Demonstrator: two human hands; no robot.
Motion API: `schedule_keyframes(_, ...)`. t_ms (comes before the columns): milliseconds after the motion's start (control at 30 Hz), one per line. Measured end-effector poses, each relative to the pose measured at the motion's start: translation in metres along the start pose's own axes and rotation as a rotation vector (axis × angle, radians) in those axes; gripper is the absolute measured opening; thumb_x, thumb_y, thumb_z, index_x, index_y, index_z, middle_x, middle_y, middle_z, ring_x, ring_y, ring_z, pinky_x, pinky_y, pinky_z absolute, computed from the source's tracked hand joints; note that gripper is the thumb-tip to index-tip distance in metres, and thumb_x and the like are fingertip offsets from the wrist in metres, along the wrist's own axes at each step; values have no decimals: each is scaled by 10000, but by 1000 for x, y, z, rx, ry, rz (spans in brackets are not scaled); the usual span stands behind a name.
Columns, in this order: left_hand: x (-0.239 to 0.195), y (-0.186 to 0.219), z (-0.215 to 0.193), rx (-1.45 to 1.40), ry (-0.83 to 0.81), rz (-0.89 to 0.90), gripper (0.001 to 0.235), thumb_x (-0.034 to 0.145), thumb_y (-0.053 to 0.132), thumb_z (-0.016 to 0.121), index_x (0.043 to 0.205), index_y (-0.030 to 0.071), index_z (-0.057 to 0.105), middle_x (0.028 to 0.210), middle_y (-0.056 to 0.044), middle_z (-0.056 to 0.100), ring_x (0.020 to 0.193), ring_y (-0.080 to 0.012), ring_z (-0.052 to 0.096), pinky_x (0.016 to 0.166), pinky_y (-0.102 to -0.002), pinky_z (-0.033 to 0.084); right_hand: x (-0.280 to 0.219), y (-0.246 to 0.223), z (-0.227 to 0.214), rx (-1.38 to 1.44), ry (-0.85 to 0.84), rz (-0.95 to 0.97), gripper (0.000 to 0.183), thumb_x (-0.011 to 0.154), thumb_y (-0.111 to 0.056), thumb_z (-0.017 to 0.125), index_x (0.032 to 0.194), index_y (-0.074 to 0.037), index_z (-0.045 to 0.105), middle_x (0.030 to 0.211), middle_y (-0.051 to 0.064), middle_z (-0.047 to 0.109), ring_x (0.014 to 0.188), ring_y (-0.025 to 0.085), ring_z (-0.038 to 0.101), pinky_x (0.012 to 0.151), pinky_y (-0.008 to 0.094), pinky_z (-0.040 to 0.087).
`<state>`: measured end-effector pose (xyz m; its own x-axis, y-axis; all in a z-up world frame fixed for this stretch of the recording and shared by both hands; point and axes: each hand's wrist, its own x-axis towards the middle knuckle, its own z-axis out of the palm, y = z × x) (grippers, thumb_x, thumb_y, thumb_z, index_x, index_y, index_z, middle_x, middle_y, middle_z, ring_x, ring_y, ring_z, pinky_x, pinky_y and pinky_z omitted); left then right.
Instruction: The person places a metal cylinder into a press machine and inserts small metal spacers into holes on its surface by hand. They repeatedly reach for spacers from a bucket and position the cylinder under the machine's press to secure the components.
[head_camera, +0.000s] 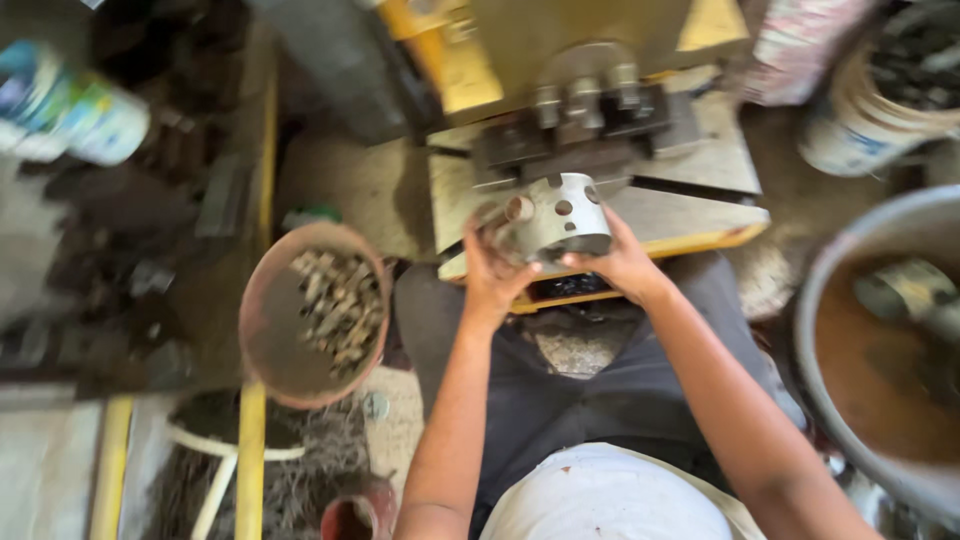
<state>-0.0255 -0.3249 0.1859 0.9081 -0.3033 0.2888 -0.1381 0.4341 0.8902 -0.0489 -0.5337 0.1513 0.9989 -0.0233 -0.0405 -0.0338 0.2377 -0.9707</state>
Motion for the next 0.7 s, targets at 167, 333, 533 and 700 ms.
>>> schedule_keyframes(167,-55,7,-91,96,261,-180,931,815,92,823,1580,129,294,1600,-135,378,1348,-292,488,1073,-421,481,-17,5,43,52,60,124,824,753,28,827,1490,-4,459,1317,115,626,1207,246,625,1006,361,536)
schedule_keyframes(333,-111,21,-234,994,811,-63,337,948,149,720,1265,52,666,1199,-143,745,1109,-278,714,997,-407,552,-35,19,57,254,17,179,751,820,87,706,1488,-25,382,1380,137,607,1232,257,618,960,436,557)
schedule_keyframes(533,-145,-9,-328,1630,512,-432,553,770,248,800,1267,57,650,1175,-223,666,1101,-426,618,912,-533,501,-30,35,55,313,38,172,736,850,72,701,1483,-57,347,1423,171,602,1231,289,620,958,440,584)
schedule_keyframes(700,-125,-35,-329,1646,507,-320,554,735,442,872,1123,61,766,1039,-213,749,987,-416,688,901,-518,511,-24,35,42,-26,266,304,889,770,13,828,1536,-102,391,1317,169,572,1129,279,615,853,379,557)
